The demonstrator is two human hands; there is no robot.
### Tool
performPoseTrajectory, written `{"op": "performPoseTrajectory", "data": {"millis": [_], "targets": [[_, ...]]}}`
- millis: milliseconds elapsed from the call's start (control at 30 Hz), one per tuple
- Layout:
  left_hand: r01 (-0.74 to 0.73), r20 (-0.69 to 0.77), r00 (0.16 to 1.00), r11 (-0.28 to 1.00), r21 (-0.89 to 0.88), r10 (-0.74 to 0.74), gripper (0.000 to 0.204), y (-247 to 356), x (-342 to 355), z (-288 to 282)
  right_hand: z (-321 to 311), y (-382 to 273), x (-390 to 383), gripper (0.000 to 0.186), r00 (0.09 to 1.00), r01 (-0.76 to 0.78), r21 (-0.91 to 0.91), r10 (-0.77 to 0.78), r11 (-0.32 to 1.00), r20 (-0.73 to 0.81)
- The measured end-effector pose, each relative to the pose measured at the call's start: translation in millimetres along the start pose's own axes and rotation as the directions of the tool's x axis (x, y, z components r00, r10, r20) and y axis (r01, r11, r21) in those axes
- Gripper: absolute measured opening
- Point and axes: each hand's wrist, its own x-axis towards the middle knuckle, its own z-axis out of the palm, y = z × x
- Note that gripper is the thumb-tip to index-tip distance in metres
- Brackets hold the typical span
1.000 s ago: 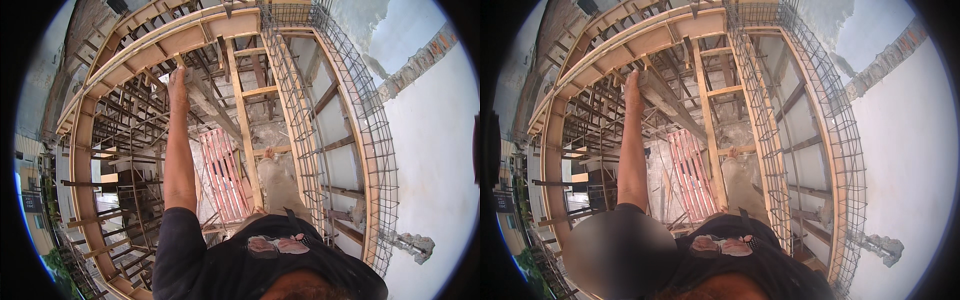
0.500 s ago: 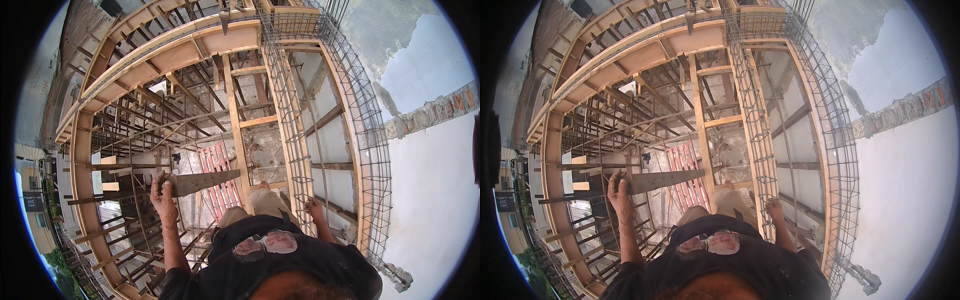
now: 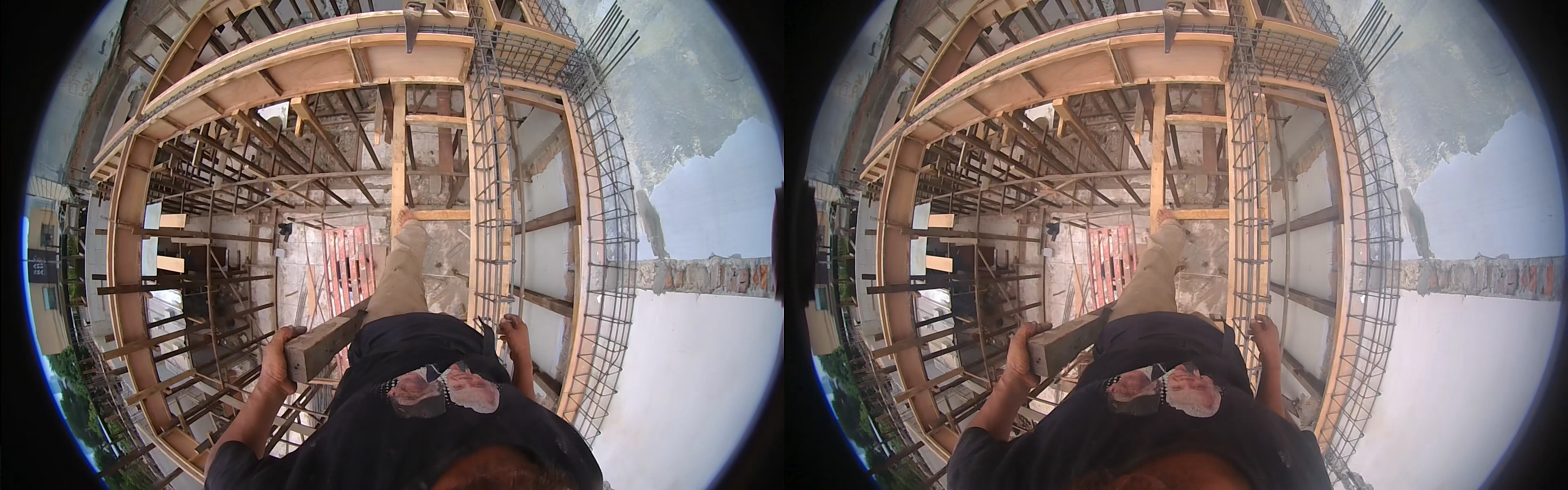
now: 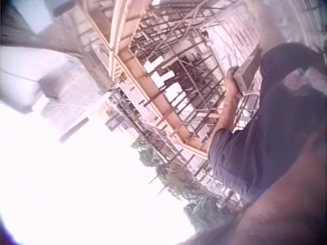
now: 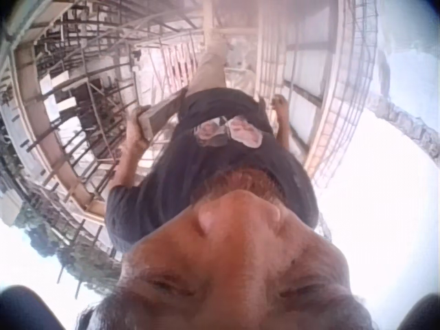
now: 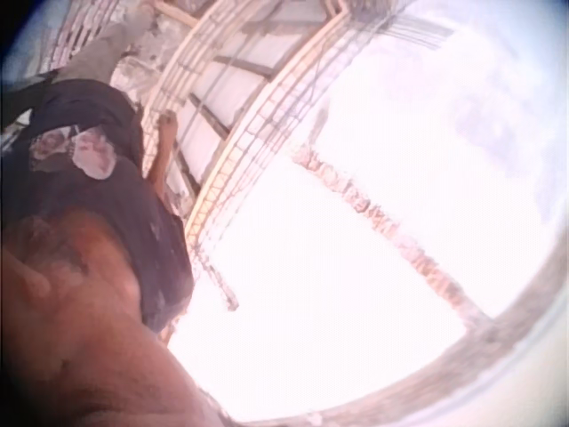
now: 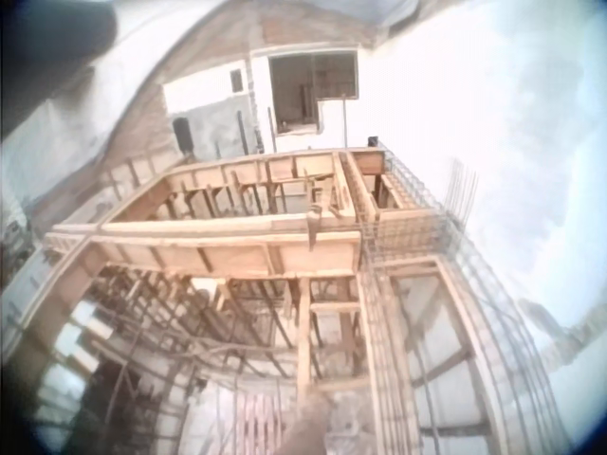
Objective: The person places a wooden panel onto a rebar and wooden frame, measures the panel with a tape measure, and then retrieves tools from a bucket.
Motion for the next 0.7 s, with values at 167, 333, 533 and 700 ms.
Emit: {"op": "performPoseTrajectory", "data": {"millis": [167, 333, 533, 700], "targets": [[-0.085, -0.009, 0.996, 0.996, -0.025, 0.085, 0.056, 1.2, -13.5, 6.1, 51.3, -104.6, 78.3, 0.035, 0.999, 0.031, -0.031, -0.030, 0.999, 0.046], [-0.148, 0.011, 0.989, 0.976, 0.157, 0.148, 0.052, 2.5, 63.7, 6.4, 139.1, -261.3, 209.8, 0.033, 0.957, 0.222, -0.269, -0.157, 0.937, 0.243], [-0.067, -0.094, 0.992, 0.983, 0.173, 0.084, 0.051, 63.3, 156.7, 95.8, 244.9, -386.9, 298.2, 0.038, 0.874, 0.419, -0.364, -0.262, 0.832, 0.409], [-0.122, -0.054, 0.989, 0.966, 0.229, 0.138, 0.051, 135.3, 226.1, 142.6, 195.4, -388.7, 354.4, 0.034, 0.902, 0.432, -0.508, -0.371, 0.746, 0.221]]}}
